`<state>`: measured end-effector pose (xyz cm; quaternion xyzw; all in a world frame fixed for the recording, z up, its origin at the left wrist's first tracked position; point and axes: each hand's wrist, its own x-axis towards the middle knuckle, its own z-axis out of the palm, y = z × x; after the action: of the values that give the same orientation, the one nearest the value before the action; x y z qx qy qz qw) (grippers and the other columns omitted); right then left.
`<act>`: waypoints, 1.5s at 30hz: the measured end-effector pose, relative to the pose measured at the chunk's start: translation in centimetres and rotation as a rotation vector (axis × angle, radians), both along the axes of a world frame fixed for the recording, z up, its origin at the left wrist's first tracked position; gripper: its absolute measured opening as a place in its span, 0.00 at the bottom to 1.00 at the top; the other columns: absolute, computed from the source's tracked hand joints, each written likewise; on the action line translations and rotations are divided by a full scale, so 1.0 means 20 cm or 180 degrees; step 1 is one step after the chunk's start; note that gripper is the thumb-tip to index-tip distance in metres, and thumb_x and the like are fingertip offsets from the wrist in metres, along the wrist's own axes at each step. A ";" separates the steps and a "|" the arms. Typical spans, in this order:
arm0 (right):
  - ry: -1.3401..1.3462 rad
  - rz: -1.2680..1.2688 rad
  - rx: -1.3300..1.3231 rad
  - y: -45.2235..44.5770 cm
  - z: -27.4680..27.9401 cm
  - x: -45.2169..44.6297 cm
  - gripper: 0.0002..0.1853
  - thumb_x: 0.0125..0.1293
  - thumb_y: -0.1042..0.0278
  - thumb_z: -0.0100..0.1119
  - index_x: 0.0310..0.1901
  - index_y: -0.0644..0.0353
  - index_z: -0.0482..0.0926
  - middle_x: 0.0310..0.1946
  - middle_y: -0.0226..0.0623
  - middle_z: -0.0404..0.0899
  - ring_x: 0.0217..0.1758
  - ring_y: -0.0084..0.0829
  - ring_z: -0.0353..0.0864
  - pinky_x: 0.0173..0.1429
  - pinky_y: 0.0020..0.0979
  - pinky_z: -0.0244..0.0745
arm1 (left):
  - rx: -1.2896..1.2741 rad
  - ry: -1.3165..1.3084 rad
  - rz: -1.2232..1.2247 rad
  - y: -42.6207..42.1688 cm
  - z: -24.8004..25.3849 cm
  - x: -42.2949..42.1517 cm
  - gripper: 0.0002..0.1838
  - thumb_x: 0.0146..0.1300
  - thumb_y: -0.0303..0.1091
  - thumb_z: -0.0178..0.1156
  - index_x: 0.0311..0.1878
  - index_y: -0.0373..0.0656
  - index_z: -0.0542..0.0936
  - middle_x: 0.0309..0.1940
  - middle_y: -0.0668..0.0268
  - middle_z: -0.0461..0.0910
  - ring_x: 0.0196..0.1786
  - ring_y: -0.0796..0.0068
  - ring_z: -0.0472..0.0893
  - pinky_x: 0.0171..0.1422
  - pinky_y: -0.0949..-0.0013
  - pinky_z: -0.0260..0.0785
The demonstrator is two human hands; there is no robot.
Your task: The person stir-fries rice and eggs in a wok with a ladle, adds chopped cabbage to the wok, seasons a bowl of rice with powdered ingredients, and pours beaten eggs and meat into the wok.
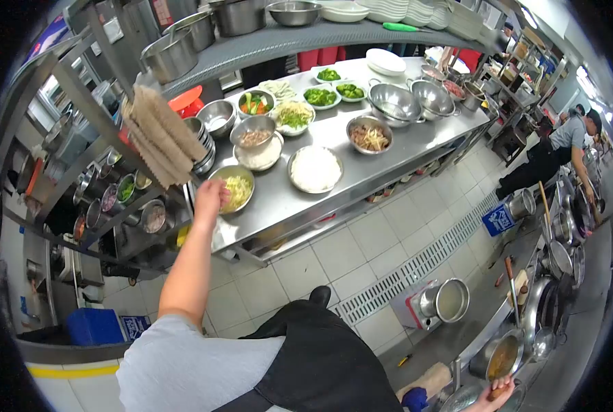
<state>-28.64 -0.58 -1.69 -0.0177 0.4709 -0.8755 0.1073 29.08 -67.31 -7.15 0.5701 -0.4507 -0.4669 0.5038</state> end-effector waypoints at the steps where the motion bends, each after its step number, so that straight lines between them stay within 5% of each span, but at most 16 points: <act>1: 0.0027 -0.0016 -0.0023 -0.04 0.02 -0.08 0.12 0.65 0.70 0.49 0.45 0.68 0.71 0.20 0.26 0.65 0.18 0.17 0.64 0.19 0.20 0.58 | 0.0103 -0.0032 0.0068 -0.15 0.01 -0.02 0.13 0.63 0.39 0.55 0.36 0.36 0.76 0.24 0.62 0.78 0.19 0.78 0.74 0.25 0.74 0.67; 3: -0.0165 0.0295 -0.0675 -0.15 0.07 -0.21 0.19 0.64 0.72 0.49 0.52 0.78 0.66 0.25 0.29 0.68 0.24 0.18 0.67 0.23 0.20 0.62 | 0.0331 -0.0151 0.0321 -0.42 0.00 -0.08 0.19 0.62 0.45 0.55 0.31 0.35 0.78 0.21 0.59 0.79 0.18 0.72 0.76 0.26 0.69 0.69; 5: -0.0360 0.0072 -0.0716 -0.43 0.18 -0.16 0.18 0.66 0.71 0.48 0.51 0.78 0.65 0.24 0.26 0.64 0.22 0.16 0.63 0.21 0.20 0.58 | 0.0481 -0.1395 0.0042 -0.72 -0.11 -0.07 0.25 0.63 0.50 0.53 0.23 0.36 0.80 0.16 0.55 0.78 0.19 0.64 0.79 0.29 0.62 0.71; 8: -0.0745 0.0226 -0.0884 -0.59 0.23 -0.15 0.18 0.67 0.69 0.46 0.51 0.78 0.66 0.23 0.24 0.63 0.19 0.15 0.59 0.19 0.20 0.54 | 0.0798 -0.2511 -0.0322 -0.91 -0.16 -0.10 0.18 0.53 0.38 0.55 0.10 0.42 0.79 0.13 0.56 0.77 0.21 0.59 0.80 0.31 0.60 0.72; 9: -0.0810 0.0446 -0.1106 -0.65 0.26 -0.13 0.19 0.68 0.67 0.45 0.51 0.78 0.66 0.23 0.24 0.63 0.18 0.15 0.58 0.18 0.21 0.53 | -0.0028 -0.3787 -0.1194 -1.07 -0.35 0.02 0.15 0.48 0.33 0.55 0.08 0.43 0.78 0.13 0.57 0.78 0.21 0.60 0.80 0.31 0.59 0.72; 12: -0.0630 0.0347 -0.0918 -0.83 0.29 -0.14 0.20 0.68 0.67 0.43 0.52 0.77 0.67 0.23 0.25 0.64 0.17 0.16 0.60 0.16 0.21 0.55 | 0.0489 -0.1298 -0.0049 -1.01 -0.21 -0.08 0.16 0.54 0.31 0.50 0.17 0.31 0.78 0.13 0.53 0.77 0.14 0.64 0.78 0.18 0.64 0.69; 14: -0.0654 0.0455 -0.0614 -0.95 0.31 -0.20 0.20 0.68 0.67 0.42 0.53 0.76 0.67 0.23 0.27 0.66 0.15 0.18 0.62 0.14 0.21 0.58 | 0.0466 -0.0839 -0.0130 -0.93 -0.05 -0.15 0.15 0.57 0.32 0.48 0.31 0.27 0.78 0.20 0.54 0.79 0.16 0.66 0.79 0.16 0.69 0.69; 16: -0.0715 0.0497 -0.0613 -1.09 0.32 -0.29 0.20 0.68 0.67 0.42 0.54 0.75 0.67 0.23 0.27 0.67 0.15 0.18 0.63 0.14 0.22 0.58 | 0.0312 -0.0440 0.0216 -0.83 0.12 -0.25 0.12 0.58 0.33 0.48 0.35 0.35 0.76 0.22 0.58 0.79 0.19 0.69 0.80 0.18 0.72 0.69; 24: -0.0885 0.1418 -0.0656 -1.69 0.25 -0.91 0.19 0.66 0.67 0.44 0.54 0.69 0.69 0.23 0.30 0.68 0.15 0.20 0.64 0.13 0.23 0.60 | -0.0019 0.0236 -0.0425 -0.70 0.39 -0.97 0.03 0.58 0.30 0.50 0.35 0.46 0.71 0.29 0.68 0.74 0.28 0.75 0.77 0.24 0.74 0.69; 32: -0.0964 0.2287 -0.0453 -2.35 0.24 -1.77 0.14 0.63 0.69 0.48 0.47 0.67 0.71 0.22 0.29 0.69 0.15 0.22 0.65 0.15 0.24 0.58 | 0.0576 0.0190 -0.1712 -0.56 0.49 -2.25 0.08 0.53 0.24 0.54 0.38 0.38 0.77 0.32 0.67 0.79 0.34 0.78 0.76 0.40 0.75 0.67; 40: -0.0785 0.2504 0.0196 -3.06 0.38 -2.39 0.10 0.60 0.71 0.52 0.41 0.64 0.68 0.22 0.31 0.71 0.17 0.24 0.67 0.18 0.24 0.60 | 0.1430 0.0360 -0.2674 -0.64 0.10 -3.08 0.01 0.58 0.28 0.57 0.33 0.43 0.76 0.26 0.70 0.77 0.28 0.80 0.76 0.31 0.77 0.68; 45: -0.0594 0.2593 0.0603 -3.42 0.37 -2.73 0.08 0.58 0.72 0.54 0.38 0.63 0.68 0.22 0.33 0.72 0.18 0.25 0.69 0.19 0.26 0.64 | 0.1628 0.0175 -0.2884 -0.73 -0.02 -3.60 0.04 0.62 0.30 0.56 0.31 0.44 0.73 0.24 0.70 0.76 0.26 0.79 0.75 0.30 0.75 0.68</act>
<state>-83.17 -69.02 5.72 -0.1130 0.4920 -0.7123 0.4876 -42.92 -81.88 -7.51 0.4102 -0.5104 -0.7481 0.1075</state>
